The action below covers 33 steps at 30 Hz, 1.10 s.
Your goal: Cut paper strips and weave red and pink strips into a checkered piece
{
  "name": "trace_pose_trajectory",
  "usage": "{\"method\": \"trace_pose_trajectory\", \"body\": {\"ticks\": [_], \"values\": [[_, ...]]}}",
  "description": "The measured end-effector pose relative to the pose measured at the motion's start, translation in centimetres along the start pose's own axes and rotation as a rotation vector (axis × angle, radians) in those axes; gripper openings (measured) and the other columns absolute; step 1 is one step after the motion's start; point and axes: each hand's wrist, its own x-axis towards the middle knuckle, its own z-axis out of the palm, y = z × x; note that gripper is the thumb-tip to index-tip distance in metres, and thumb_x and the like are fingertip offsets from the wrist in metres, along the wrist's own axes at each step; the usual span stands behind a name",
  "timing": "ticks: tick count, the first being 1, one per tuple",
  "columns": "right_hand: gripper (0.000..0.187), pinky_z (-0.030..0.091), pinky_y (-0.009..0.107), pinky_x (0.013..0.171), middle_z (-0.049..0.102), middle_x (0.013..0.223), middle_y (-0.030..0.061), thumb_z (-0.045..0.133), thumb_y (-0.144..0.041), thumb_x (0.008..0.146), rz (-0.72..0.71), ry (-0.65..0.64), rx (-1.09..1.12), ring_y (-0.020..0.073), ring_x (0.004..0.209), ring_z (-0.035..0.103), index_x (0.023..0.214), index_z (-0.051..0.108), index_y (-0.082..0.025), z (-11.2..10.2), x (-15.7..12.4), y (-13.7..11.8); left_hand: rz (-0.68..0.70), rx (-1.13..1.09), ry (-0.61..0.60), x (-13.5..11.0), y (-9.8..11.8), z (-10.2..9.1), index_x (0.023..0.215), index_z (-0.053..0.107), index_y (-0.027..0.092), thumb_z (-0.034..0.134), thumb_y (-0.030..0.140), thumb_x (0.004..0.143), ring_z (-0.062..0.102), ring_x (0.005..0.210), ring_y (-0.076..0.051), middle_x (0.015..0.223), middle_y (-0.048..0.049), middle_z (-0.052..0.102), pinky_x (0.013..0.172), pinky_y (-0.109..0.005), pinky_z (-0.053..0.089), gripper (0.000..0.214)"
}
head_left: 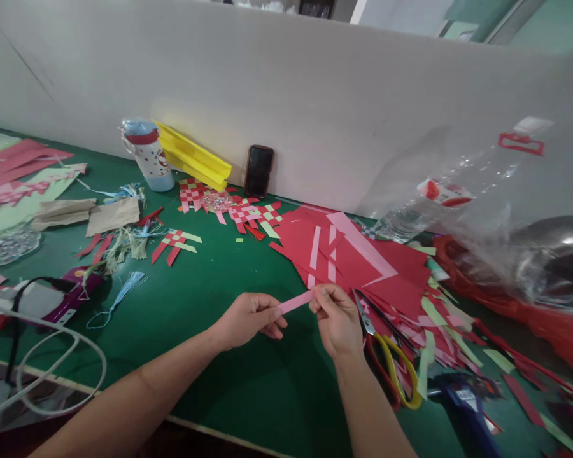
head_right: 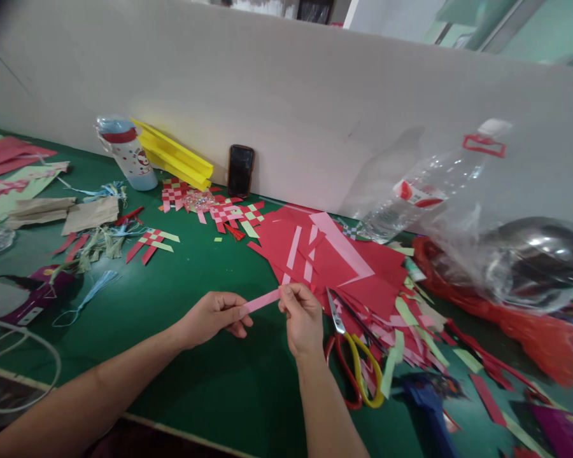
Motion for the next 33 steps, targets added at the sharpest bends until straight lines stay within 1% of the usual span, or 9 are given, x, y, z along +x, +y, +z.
{"method": "trace_pose_trajectory", "body": {"ticks": [5, 8, 10, 15, 18, 20, 23, 28, 33], "values": [[0.030, 0.044, 0.034, 0.070, 0.062, 0.071, 0.0035, 0.062, -0.051, 0.081, -0.112, 0.039, -0.259, 0.0190, 0.070, 0.054, 0.079, 0.068, -0.021, -1.1, 0.3, 0.0, -0.007, 0.162, 0.040, 0.1, 0.3, -0.3, 0.085, 0.062, 0.013, 0.060, 0.052, 0.079, 0.068, 0.064, -0.015, 0.084, -0.0089, 0.072, 0.064, -0.028, 0.056, 0.039], [0.036, 0.040, 0.043, 0.091, 0.069, 0.101, 0.0118, 0.047, -0.044, 0.090, -0.354, 0.122, -0.692, 0.0271, 0.099, 0.055, 0.105, 0.069, -0.021, -2.4, 1.5, 0.6, 0.015, 0.340, 0.139, 0.2, 0.9, -1.4, 0.082, 0.062, 0.016, 0.051, 0.042, 0.085, 0.068, 0.065, -0.015, 0.082, -0.0067, 0.071, 0.064, -0.026, 0.053, 0.029], [0.041, 0.037, 0.047, 0.094, 0.068, 0.111, 0.0141, 0.040, -0.037, 0.092, -0.444, 0.169, -0.967, 0.0296, 0.107, 0.051, 0.117, 0.065, -0.017, -3.1, 2.3, 1.3, 0.046, 0.505, 0.253, 0.2, 1.4, -2.5, 0.081, 0.063, 0.018, 0.049, 0.037, 0.086, 0.065, 0.063, -0.014, 0.078, -0.0038, 0.070, 0.060, -0.024, 0.048, 0.024], [0.044, 0.037, 0.049, 0.085, 0.064, 0.123, 0.0142, 0.041, -0.029, 0.092, -0.295, 0.091, -1.281, 0.0343, 0.114, 0.046, 0.132, 0.055, -0.017, -3.4, 2.9, 2.3, 0.089, 0.904, 0.520, 0.4, 1.7, -4.4, 0.073, 0.064, 0.020, 0.053, 0.024, 0.080, 0.060, 0.071, -0.019, 0.069, -0.0026, 0.062, 0.062, -0.026, 0.040, 0.013], [0.045, 0.035, 0.047, 0.081, 0.067, 0.118, 0.0135, 0.046, -0.026, 0.090, -0.260, 0.053, -1.330, 0.0343, 0.112, 0.047, 0.133, 0.054, -0.018, -3.0, 2.7, 2.1, 0.117, 1.045, 0.592, 0.5, 1.4, -4.9, 0.077, 0.067, 0.020, 0.053, 0.023, 0.080, 0.060, 0.087, -0.023, 0.081, -0.0054, 0.064, 0.069, -0.028, 0.044, 0.015], [0.042, 0.034, 0.046, 0.082, 0.068, 0.114, 0.0130, 0.048, -0.025, 0.088, -0.270, 0.063, -1.326, 0.0341, 0.109, 0.049, 0.129, 0.058, -0.020, -2.9, 2.5, 1.9, 0.142, 1.099, 0.652, 0.6, 1.0, -5.0, 0.097, 0.068, 0.020, 0.052, 0.024, 0.081, 0.058, 0.100, -0.025, 0.102, -0.0089, 0.063, 0.073, -0.030, 0.047, 0.023], [0.035, 0.032, 0.047, 0.084, 0.070, 0.107, 0.0133, 0.048, -0.024, 0.088, -0.284, 0.068, -1.299, 0.0330, 0.103, 0.051, 0.119, 0.064, -0.020, -2.8, 2.4, 1.6, 0.207, 1.143, 0.712, 0.8, 0.6, -5.1, 0.128, 0.054, 0.019, 0.050, 0.023, 0.082, 0.053, 0.113, -0.028, 0.128, -0.0136, 0.051, 0.079, -0.035, 0.051, 0.046], [0.033, 0.034, 0.044, 0.083, 0.070, 0.098, 0.0106, 0.050, -0.025, 0.085, -0.285, 0.072, -1.205, 0.0297, 0.095, 0.054, 0.113, 0.067, -0.021, -3.0, 2.6, 1.6, 0.386, 1.170, 0.705, 0.9, 0.3, -4.6, 0.132, 0.049, 0.020, 0.048, 0.016, 0.082, 0.048, 0.121, -0.027, 0.134, -0.0124, 0.046, 0.098, -0.041, 0.046, 0.051], [0.030, 0.039, 0.042, 0.084, 0.069, 0.091, 0.0096, 0.050, -0.035, 0.085, -0.299, 0.041, -1.010, 0.0268, 0.089, 0.056, 0.101, 0.070, -0.020, -3.1, 2.7, 1.5, 0.621, 1.149, 0.648, 0.8, 0.2, -3.5, 0.132, 0.047, 0.023, 0.047, 0.015, 0.084, 0.047, 0.124, -0.027, 0.130, -0.0112, 0.050, 0.103, -0.044, 0.043, 0.049]]}}
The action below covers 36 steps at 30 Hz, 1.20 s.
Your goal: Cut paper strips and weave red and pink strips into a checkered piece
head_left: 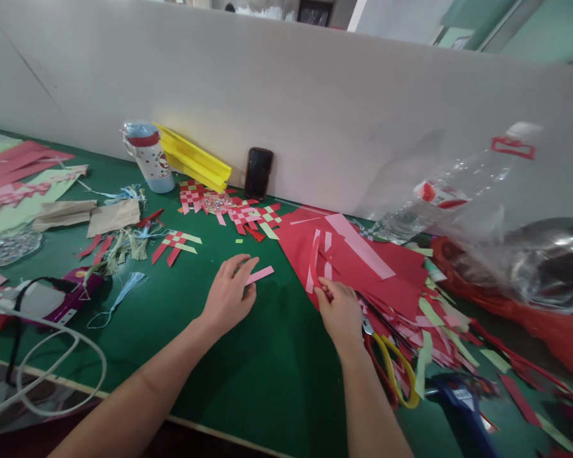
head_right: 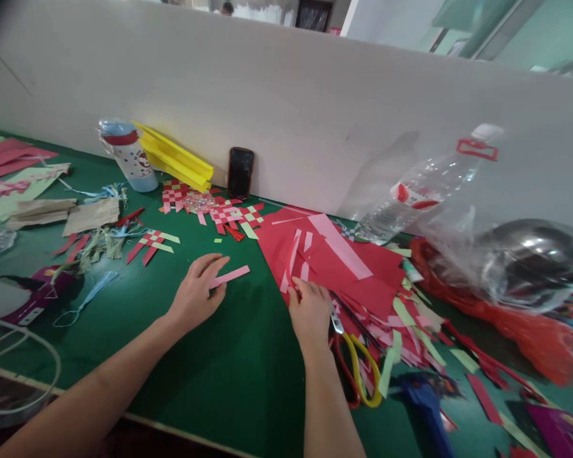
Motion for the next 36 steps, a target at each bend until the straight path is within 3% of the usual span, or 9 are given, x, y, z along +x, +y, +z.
{"method": "trace_pose_trajectory", "body": {"ticks": [5, 9, 14, 19, 22, 25, 28, 33, 36], "values": [[0.033, 0.047, 0.031, 0.068, 0.067, 0.081, 0.0045, 0.054, -0.050, 0.086, -0.014, -0.107, 0.301, 0.0187, 0.072, 0.059, 0.089, 0.068, -0.020, -0.7, -1.4, -2.7, 0.131, -0.144, -0.098, -0.5, 1.2, -0.2, 0.145, 0.031, 0.025, 0.048, 0.014, 0.086, 0.034, 0.138, -0.026, 0.149, -0.0116, 0.035, 0.112, -0.045, 0.035, 0.062], [0.026, 0.041, 0.025, 0.053, 0.054, 0.065, -0.0017, 0.067, -0.047, 0.079, 0.065, -0.441, 0.778, 0.0129, 0.057, 0.048, 0.074, 0.066, -0.021, -1.4, -2.7, -5.5, 0.142, -0.314, -0.180, -0.7, 1.5, -0.3, 0.149, 0.023, 0.027, 0.048, 0.013, 0.087, 0.022, 0.145, -0.025, 0.158, -0.0101, 0.021, 0.115, -0.046, 0.030, 0.068], [0.024, 0.039, 0.025, 0.056, 0.054, 0.065, -0.0012, 0.072, -0.043, 0.076, 0.047, -0.618, 0.985, 0.0124, 0.059, 0.046, 0.068, 0.067, -0.020, -1.8, -3.2, -6.2, 0.151, -0.511, -0.230, -0.6, 1.5, -0.3, 0.137, 0.045, 0.025, 0.047, 0.019, 0.093, 0.026, 0.144, -0.024, 0.148, -0.0089, 0.042, 0.115, -0.047, 0.028, 0.045], [0.024, 0.043, 0.028, 0.057, 0.065, 0.067, 0.0013, 0.077, -0.045, 0.070, 0.173, -0.596, 1.216, 0.0139, 0.058, 0.054, 0.072, 0.069, -0.022, -1.5, -3.6, -5.7, -0.083, -0.706, -0.413, -0.6, 2.4, -0.4, 0.114, 0.064, 0.020, 0.045, 0.033, 0.096, 0.062, 0.109, -0.022, 0.114, -0.0086, 0.068, 0.096, -0.036, 0.047, 0.029], [0.022, 0.046, 0.029, 0.056, 0.065, 0.064, -0.0003, 0.079, -0.043, 0.068, 0.250, -0.514, 1.364, 0.0148, 0.058, 0.057, 0.072, 0.067, -0.025, -1.4, -3.5, -6.0, -0.303, -0.920, -0.559, -0.8, 2.8, -0.1, 0.110, 0.064, 0.016, 0.046, 0.045, 0.095, 0.068, 0.087, -0.019, 0.099, -0.0094, 0.071, 0.078, -0.030, 0.053, 0.038], [0.022, 0.050, 0.031, 0.064, 0.067, 0.073, 0.0011, 0.082, -0.040, 0.065, 0.268, -0.415, 1.367, 0.0167, 0.069, 0.061, 0.072, 0.069, -0.025, -1.1, -3.2, -6.1, -0.523, -1.154, -0.678, -1.0, 2.8, 0.2, 0.108, 0.063, 0.014, 0.054, 0.055, 0.088, 0.069, 0.081, -0.017, 0.100, -0.0116, 0.070, 0.069, -0.027, 0.054, 0.046], [0.020, 0.052, 0.034, 0.074, 0.067, 0.081, 0.0019, 0.082, -0.039, 0.064, 0.244, -0.362, 1.284, 0.0180, 0.079, 0.062, 0.072, 0.071, -0.024, -0.6, -3.2, -5.8, -0.667, -1.338, -0.694, -1.2, 2.7, 0.5, 0.105, 0.063, 0.015, 0.064, 0.056, 0.082, 0.069, 0.083, -0.018, 0.100, -0.0109, 0.070, 0.071, -0.029, 0.056, 0.047], [0.020, 0.051, 0.032, 0.068, 0.067, 0.074, 0.0008, 0.077, -0.041, 0.071, 0.240, -0.472, 1.125, 0.0171, 0.068, 0.061, 0.076, 0.072, -0.023, -0.2, -3.4, -5.9, -0.823, -1.496, -0.648, -1.2, 2.7, 0.5, 0.114, 0.061, 0.020, 0.066, 0.048, 0.084, 0.069, 0.085, -0.020, 0.094, -0.0076, 0.070, 0.074, -0.038, 0.057, 0.042], [0.020, 0.050, 0.031, 0.067, 0.068, 0.074, 0.0011, 0.072, -0.041, 0.075, 0.175, -0.461, 0.932, 0.0175, 0.069, 0.061, 0.079, 0.072, -0.022, -0.2, -3.5, -6.2, -0.862, -1.547, -0.652, -1.1, 2.8, 0.5, 0.116, 0.061, 0.019, 0.064, 0.042, 0.087, 0.069, 0.085, -0.020, 0.096, -0.0081, 0.069, 0.079, -0.041, 0.057, 0.038]]}}
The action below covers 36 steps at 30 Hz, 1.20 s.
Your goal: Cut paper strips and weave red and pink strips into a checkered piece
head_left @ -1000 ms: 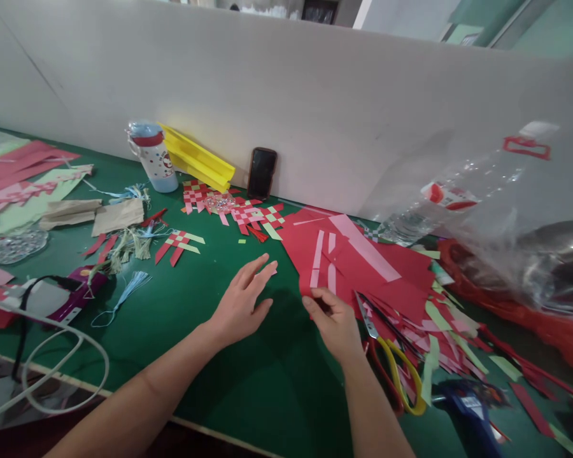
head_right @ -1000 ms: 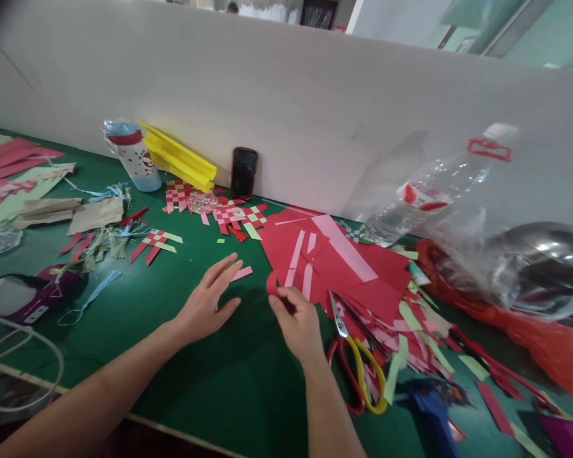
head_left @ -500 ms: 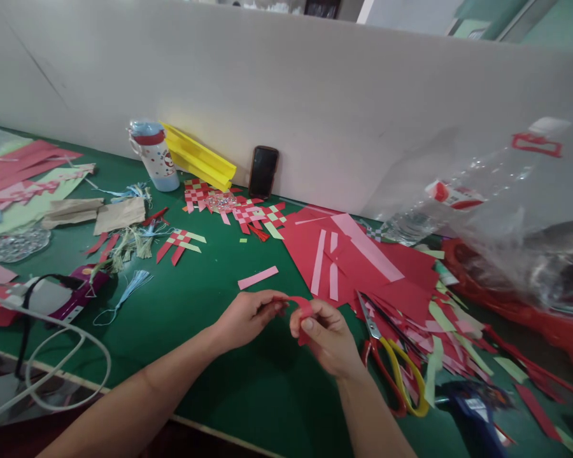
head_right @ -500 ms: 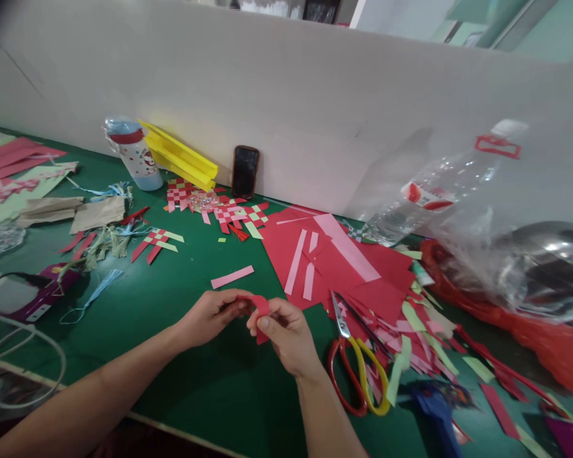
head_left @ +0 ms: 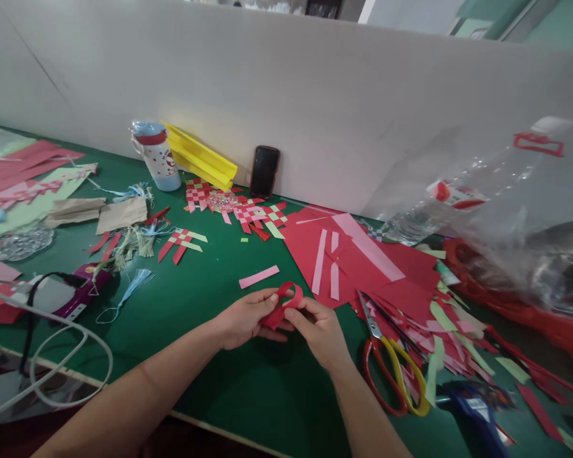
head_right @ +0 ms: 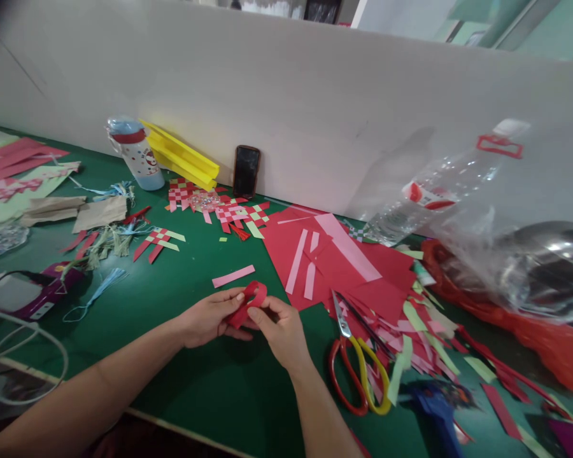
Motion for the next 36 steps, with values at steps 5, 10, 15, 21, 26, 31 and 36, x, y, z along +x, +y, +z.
{"method": "trace_pose_trajectory", "body": {"ticks": [5, 10, 15, 21, 26, 31, 36], "values": [[0.021, 0.049, 0.030, 0.071, 0.067, 0.079, 0.0035, 0.064, -0.040, 0.080, -0.099, 0.041, -0.245, 0.0188, 0.076, 0.060, 0.081, 0.071, -0.020, 0.1, 0.1, 0.3, -0.009, -0.071, -0.063, -0.1, 0.2, 0.3, 0.108, 0.064, 0.013, 0.068, 0.033, 0.084, 0.068, 0.084, -0.019, 0.095, -0.0098, 0.068, 0.085, -0.041, 0.053, 0.031], [0.016, 0.048, 0.030, 0.073, 0.063, 0.083, 0.0040, 0.063, -0.035, 0.081, -0.189, 0.091, -0.320, 0.0190, 0.080, 0.059, 0.076, 0.068, -0.022, 0.3, 0.2, 0.7, -0.017, -0.031, -0.140, -0.6, 1.1, 0.9, 0.108, 0.065, 0.015, 0.070, 0.018, 0.074, 0.064, 0.089, -0.017, 0.096, -0.0069, 0.066, 0.089, -0.039, 0.050, 0.034], [0.017, 0.045, 0.031, 0.073, 0.058, 0.077, 0.0022, 0.064, -0.036, 0.081, -0.220, 0.126, -0.400, 0.0188, 0.078, 0.055, 0.073, 0.066, -0.021, 0.3, 0.2, 0.7, -0.005, 0.160, -0.168, -0.6, 1.1, 1.2, 0.110, 0.060, 0.016, 0.066, 0.014, 0.075, 0.062, 0.080, -0.013, 0.089, -0.0034, 0.062, 0.081, -0.031, 0.050, 0.036], [0.033, 0.044, 0.028, 0.059, 0.058, 0.076, -0.0008, 0.073, -0.043, 0.072, -0.006, 0.160, -0.155, 0.0144, 0.063, 0.052, 0.092, 0.058, -0.021, 0.3, 0.3, 0.6, 0.100, 0.282, -0.126, -0.1, -0.1, 0.2, 0.148, 0.023, 0.021, 0.055, 0.024, 0.088, 0.048, 0.054, -0.007, 0.069, 0.0044, 0.051, 0.058, -0.023, 0.039, 0.068], [0.034, 0.039, 0.025, 0.053, 0.056, 0.065, -0.0040, 0.067, -0.046, 0.080, 0.066, -0.017, 0.050, 0.0090, 0.050, 0.046, 0.099, 0.057, -0.019, 0.3, 0.1, -0.1, 0.134, 0.283, -0.207, -0.4, -0.3, 0.0, 0.152, -0.009, 0.026, 0.055, 0.027, 0.090, 0.044, 0.055, -0.007, 0.074, 0.0032, 0.053, 0.060, -0.026, 0.038, 0.089], [0.037, 0.033, 0.022, 0.048, 0.053, 0.067, -0.0055, 0.071, -0.047, 0.077, 0.127, -0.077, 0.165, 0.0054, 0.047, 0.040, 0.096, 0.056, -0.019, 0.5, 0.0, -0.2, 0.208, 0.356, -0.267, -0.6, -0.2, -0.1, 0.151, -0.010, 0.029, 0.053, 0.030, 0.093, 0.044, 0.058, -0.007, 0.081, 0.0001, 0.056, 0.062, -0.027, 0.038, 0.086], [0.038, 0.027, 0.021, 0.047, 0.047, 0.057, -0.0084, 0.072, -0.046, 0.076, 0.157, -0.094, 0.304, 0.0055, 0.046, 0.033, 0.097, 0.055, -0.019, 0.6, 0.0, 0.0, 0.259, 0.353, -0.280, -0.9, -0.1, -0.1, 0.151, -0.010, 0.030, 0.051, 0.032, 0.095, 0.043, 0.059, -0.007, 0.077, 0.0022, 0.054, 0.063, -0.026, 0.038, 0.083]]}}
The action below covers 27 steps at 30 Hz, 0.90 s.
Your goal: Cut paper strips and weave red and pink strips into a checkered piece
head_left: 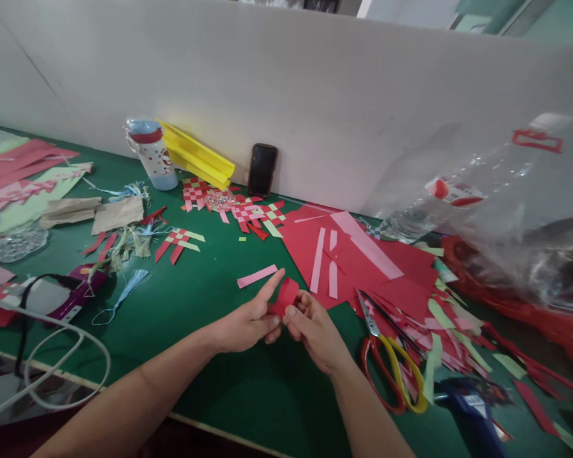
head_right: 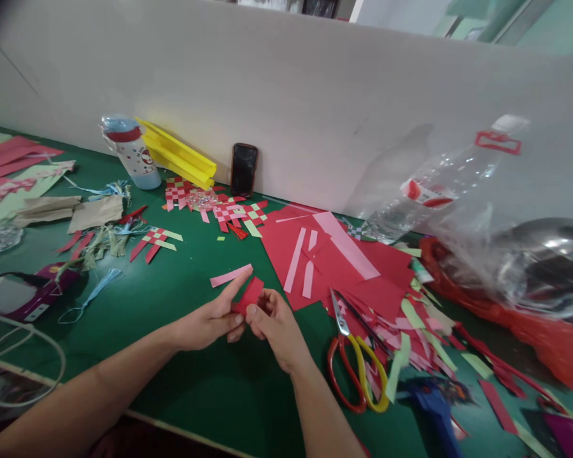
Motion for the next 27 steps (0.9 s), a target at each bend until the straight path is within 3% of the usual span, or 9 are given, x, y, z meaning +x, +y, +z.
{"method": "trace_pose_trajectory", "body": {"ticks": [4, 8, 11, 13, 15, 21, 27], "values": [[0.030, 0.025, 0.022, 0.046, 0.045, 0.050, -0.0076, 0.073, -0.044, 0.076, -0.004, -0.043, -0.094, 0.0060, 0.044, 0.033, 0.084, 0.063, -0.017, -0.2, -0.1, 0.3, -0.037, 0.037, -0.023, -0.1, 0.0, 0.1, 0.151, -0.009, 0.030, 0.053, 0.033, 0.094, 0.045, 0.058, -0.007, 0.084, -0.0013, 0.059, 0.061, -0.025, 0.037, 0.085], [0.028, 0.030, 0.024, 0.046, 0.045, 0.048, -0.0067, 0.072, -0.043, 0.077, -0.099, 0.163, -0.083, 0.0077, 0.043, 0.036, 0.074, 0.063, -0.018, -0.8, 0.2, 0.9, -0.083, 0.066, 0.001, 0.1, -0.2, 0.1, 0.152, -0.005, 0.027, 0.058, 0.033, 0.091, 0.052, 0.058, -0.008, 0.086, -0.0041, 0.065, 0.060, -0.026, 0.039, 0.088], [0.030, 0.034, 0.025, 0.048, 0.049, 0.055, -0.0048, 0.074, -0.046, 0.074, -0.152, 0.291, -0.050, 0.0092, 0.050, 0.040, 0.076, 0.064, -0.018, -1.2, 0.6, 1.1, -0.095, 0.020, 0.066, 0.5, -0.4, 0.0, 0.146, 0.023, 0.020, 0.068, 0.034, 0.083, 0.057, 0.065, -0.010, 0.097, -0.0093, 0.066, 0.066, -0.028, 0.044, 0.079], [0.030, 0.036, 0.025, 0.051, 0.051, 0.058, -0.0038, 0.074, -0.046, 0.074, -0.171, 0.313, -0.049, 0.0099, 0.053, 0.042, 0.076, 0.064, -0.018, -1.3, 0.7, 1.2, -0.071, 0.019, 0.126, 0.8, -0.7, 0.0, 0.127, 0.046, 0.016, 0.076, 0.033, 0.075, 0.059, 0.074, -0.012, 0.100, -0.0090, 0.065, 0.072, -0.029, 0.045, 0.062], [0.029, 0.037, 0.025, 0.053, 0.052, 0.059, -0.0035, 0.073, -0.045, 0.075, -0.185, 0.325, -0.057, 0.0100, 0.054, 0.042, 0.074, 0.063, -0.018, -1.2, 0.7, 1.2, -0.042, 0.033, 0.188, 1.0, -0.9, -0.1, 0.108, 0.054, 0.015, 0.081, 0.033, 0.069, 0.059, 0.079, -0.012, 0.096, -0.0054, 0.064, 0.074, -0.027, 0.045, 0.050], [0.025, 0.039, 0.027, 0.057, 0.057, 0.064, -0.0014, 0.069, -0.043, 0.080, -0.247, 0.345, -0.205, 0.0121, 0.059, 0.047, 0.074, 0.063, -0.019, -0.4, 0.3, 1.2, -0.072, 0.047, 0.343, 1.3, -0.8, 0.1, 0.082, 0.053, 0.015, 0.079, 0.042, 0.069, 0.054, 0.059, -0.008, 0.068, 0.0036, 0.058, 0.060, -0.022, 0.042, 0.039], [0.029, 0.040, 0.027, 0.057, 0.058, 0.065, -0.0006, 0.062, -0.047, 0.083, -0.276, 0.395, -0.371, 0.0131, 0.059, 0.048, 0.076, 0.062, -0.018, 0.0, 0.0, 0.7, -0.062, 0.066, 0.397, 1.3, 0.0, 0.3, 0.080, 0.057, 0.014, 0.073, 0.046, 0.073, 0.053, 0.055, -0.007, 0.075, -0.0007, 0.063, 0.057, -0.022, 0.042, 0.037]]}}
